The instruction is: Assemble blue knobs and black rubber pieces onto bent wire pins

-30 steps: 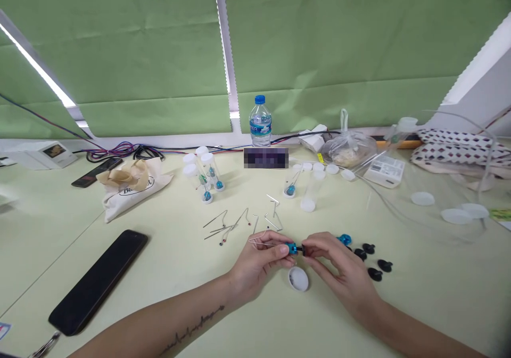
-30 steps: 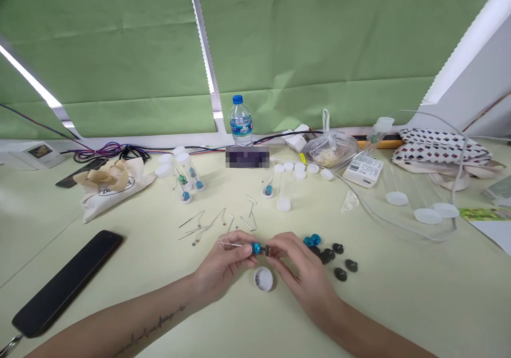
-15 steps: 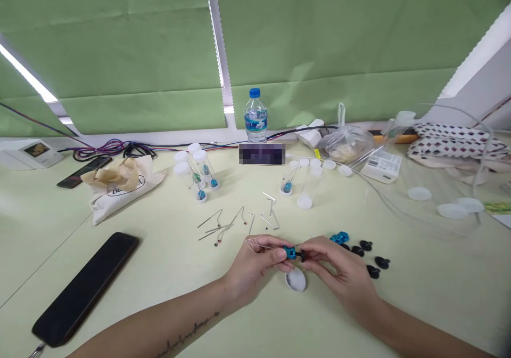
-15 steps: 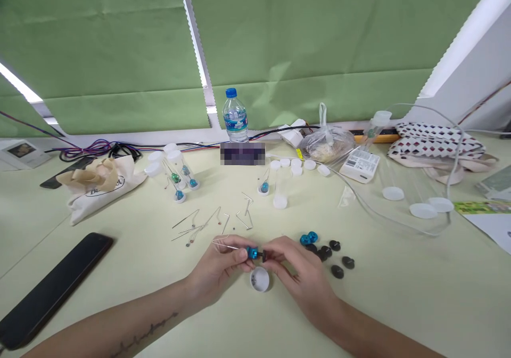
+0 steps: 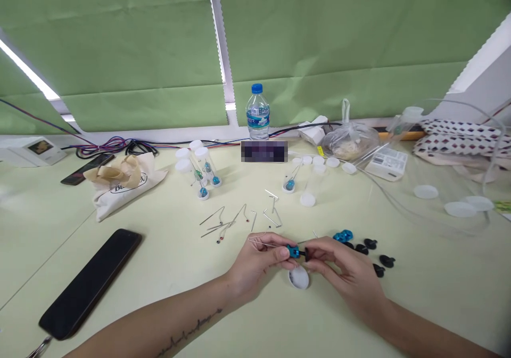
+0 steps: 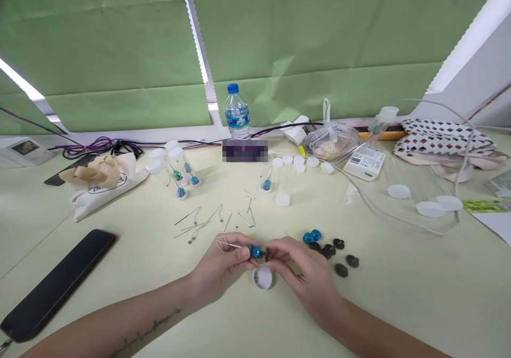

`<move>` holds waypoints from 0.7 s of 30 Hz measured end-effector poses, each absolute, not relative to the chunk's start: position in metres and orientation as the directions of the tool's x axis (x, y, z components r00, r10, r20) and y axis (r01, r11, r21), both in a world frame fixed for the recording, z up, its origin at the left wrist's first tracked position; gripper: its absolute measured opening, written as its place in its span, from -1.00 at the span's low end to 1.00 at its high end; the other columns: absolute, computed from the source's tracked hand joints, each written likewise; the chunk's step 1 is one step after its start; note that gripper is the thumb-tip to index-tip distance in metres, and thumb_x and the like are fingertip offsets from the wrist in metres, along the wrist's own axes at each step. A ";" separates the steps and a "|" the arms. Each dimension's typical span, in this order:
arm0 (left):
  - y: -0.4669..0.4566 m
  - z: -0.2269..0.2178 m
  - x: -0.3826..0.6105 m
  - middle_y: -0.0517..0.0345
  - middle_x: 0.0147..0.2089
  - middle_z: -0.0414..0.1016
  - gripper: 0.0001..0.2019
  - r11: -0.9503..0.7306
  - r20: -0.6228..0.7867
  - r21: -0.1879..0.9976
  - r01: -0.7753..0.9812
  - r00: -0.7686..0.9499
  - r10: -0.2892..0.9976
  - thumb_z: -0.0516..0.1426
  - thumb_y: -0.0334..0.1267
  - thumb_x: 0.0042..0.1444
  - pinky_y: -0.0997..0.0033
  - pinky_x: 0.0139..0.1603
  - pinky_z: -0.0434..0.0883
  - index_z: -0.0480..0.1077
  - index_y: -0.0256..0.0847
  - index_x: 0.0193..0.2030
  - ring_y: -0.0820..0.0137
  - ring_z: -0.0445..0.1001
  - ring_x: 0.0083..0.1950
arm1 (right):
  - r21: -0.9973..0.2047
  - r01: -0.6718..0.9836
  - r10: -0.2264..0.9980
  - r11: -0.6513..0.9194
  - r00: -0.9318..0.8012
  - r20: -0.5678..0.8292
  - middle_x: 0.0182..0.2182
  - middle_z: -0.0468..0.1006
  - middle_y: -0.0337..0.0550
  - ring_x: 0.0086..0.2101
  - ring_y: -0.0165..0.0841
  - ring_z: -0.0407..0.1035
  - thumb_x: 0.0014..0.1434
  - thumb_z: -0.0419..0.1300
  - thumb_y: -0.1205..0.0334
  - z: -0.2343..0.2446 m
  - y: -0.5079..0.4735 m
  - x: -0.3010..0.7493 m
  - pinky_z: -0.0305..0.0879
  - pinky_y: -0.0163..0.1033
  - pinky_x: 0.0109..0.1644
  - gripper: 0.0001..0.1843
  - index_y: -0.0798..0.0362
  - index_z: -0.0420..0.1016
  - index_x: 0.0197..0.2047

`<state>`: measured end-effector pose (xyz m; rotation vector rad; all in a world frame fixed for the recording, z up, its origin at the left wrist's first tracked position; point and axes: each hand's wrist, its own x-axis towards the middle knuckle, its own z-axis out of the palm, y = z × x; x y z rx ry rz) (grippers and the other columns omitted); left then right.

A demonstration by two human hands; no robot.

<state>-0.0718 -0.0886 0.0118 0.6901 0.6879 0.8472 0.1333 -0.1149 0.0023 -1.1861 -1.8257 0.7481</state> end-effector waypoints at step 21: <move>-0.089 0.014 -0.069 0.04 -0.42 0.62 -0.79 0.520 -0.292 0.748 -0.412 0.499 0.816 0.42 -0.37 -0.21 0.29 -0.19 0.48 0.58 -0.32 -0.37 0.34 0.58 -0.39 | -0.870 0.419 0.959 0.260 -0.213 0.184 -0.50 0.63 -0.26 -0.52 -0.34 0.54 0.24 0.16 0.18 0.003 -0.120 0.137 0.51 -0.26 -0.43 -0.84 -0.08 0.56 -0.16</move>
